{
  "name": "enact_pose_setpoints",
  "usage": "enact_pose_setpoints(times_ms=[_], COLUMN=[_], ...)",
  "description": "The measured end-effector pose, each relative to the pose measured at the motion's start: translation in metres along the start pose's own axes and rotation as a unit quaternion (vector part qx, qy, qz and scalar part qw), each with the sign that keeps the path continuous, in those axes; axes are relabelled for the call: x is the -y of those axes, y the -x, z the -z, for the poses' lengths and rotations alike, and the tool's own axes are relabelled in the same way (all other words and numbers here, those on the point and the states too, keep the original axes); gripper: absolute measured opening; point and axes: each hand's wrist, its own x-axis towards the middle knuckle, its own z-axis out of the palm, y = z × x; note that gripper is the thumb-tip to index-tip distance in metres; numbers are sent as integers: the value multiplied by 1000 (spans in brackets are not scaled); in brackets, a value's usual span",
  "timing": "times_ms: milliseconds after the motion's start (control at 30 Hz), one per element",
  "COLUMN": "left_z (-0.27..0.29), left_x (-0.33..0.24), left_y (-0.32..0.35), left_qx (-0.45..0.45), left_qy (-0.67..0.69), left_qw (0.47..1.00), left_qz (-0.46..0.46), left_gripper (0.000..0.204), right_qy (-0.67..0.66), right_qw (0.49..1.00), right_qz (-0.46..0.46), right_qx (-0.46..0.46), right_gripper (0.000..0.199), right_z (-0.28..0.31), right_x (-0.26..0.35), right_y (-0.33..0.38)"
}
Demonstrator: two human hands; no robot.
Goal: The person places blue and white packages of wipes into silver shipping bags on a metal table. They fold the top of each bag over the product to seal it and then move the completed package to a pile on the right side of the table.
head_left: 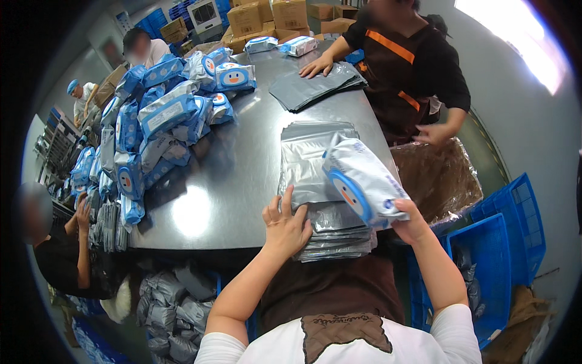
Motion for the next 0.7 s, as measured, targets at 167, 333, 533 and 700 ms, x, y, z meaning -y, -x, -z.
enact_pose_setpoints(times_ms=[167, 333, 533, 700], left_z=[29, 34, 17, 35], left_x=[12, 12, -14, 23], left_y=[-37, -49, -16, 12], left_qx=[122, 222, 160, 178], left_qy=[319, 493, 446, 358], left_qw=[940, 839, 881, 916], left_qz=[17, 59, 3, 29], left_gripper=[72, 85, 96, 87], right_qy=[-33, 513, 695, 603], right_qw=[992, 842, 641, 740], right_qz=[-61, 162, 281, 295], right_qx=[103, 37, -161, -38], right_gripper=[87, 80, 80, 101], right_z=[2, -26, -81, -89], right_x=[-11, -7, -53, -72], right_y=[36, 60, 52, 45])
